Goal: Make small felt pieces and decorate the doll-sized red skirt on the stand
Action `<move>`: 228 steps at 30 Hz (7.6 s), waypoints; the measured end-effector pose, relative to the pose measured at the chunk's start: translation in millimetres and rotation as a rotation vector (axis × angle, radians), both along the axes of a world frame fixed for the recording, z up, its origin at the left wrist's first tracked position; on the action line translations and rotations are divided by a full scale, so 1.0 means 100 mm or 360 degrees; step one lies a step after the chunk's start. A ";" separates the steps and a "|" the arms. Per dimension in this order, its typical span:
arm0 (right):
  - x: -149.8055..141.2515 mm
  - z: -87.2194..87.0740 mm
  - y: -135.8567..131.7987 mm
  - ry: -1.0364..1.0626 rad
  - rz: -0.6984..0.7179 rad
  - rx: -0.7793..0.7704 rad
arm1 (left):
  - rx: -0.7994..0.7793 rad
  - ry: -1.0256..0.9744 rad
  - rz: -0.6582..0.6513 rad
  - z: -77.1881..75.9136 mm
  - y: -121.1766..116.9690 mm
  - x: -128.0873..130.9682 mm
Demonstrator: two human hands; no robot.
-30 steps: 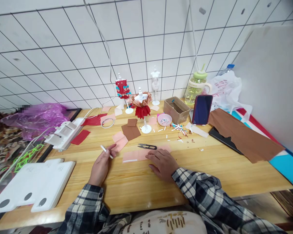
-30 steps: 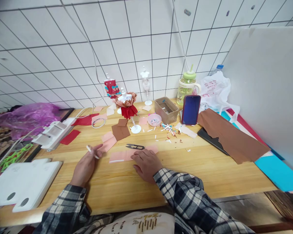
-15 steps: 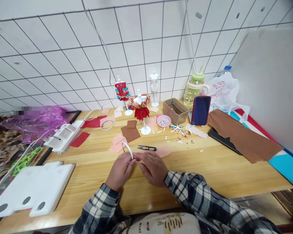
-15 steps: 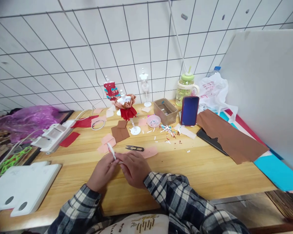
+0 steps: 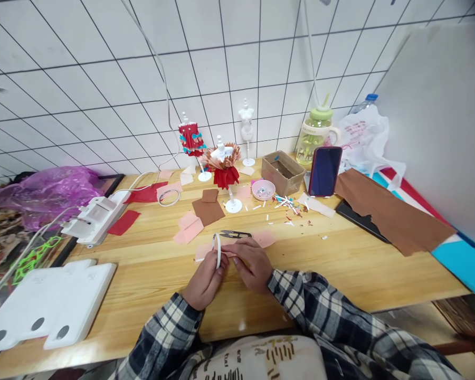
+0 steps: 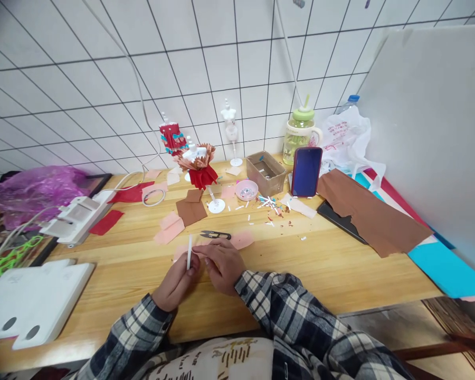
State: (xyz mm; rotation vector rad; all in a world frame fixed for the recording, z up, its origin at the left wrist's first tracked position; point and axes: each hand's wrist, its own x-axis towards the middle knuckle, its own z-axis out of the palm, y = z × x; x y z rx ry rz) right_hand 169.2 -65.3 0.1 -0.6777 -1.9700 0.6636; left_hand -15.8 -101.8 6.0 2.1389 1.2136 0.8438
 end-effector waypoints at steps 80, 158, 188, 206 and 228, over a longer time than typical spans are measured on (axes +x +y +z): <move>0.03 -0.05 0.01 -0.0040 -0.0392 0.0063 | 0.0439 0.0766 0.0107 0.04 0.04 0.03; 0.07 0.10 -0.02 -0.0364 -0.0143 0.0241 | 0.0744 0.0513 0.0329 0.03 0.04 -0.26; -0.08 0.02 0.40 -0.0675 -0.0062 -0.0405 | 0.0083 0.0877 0.0568 -0.11 0.24 -0.45; -0.10 0.17 0.43 -0.0936 -0.0084 -0.0771 | 0.0224 0.0510 0.0528 -0.12 0.24 -0.49; -0.27 0.15 0.35 -0.1438 -0.0302 -0.0787 | 0.0054 0.0667 0.0320 -0.10 0.27 -0.36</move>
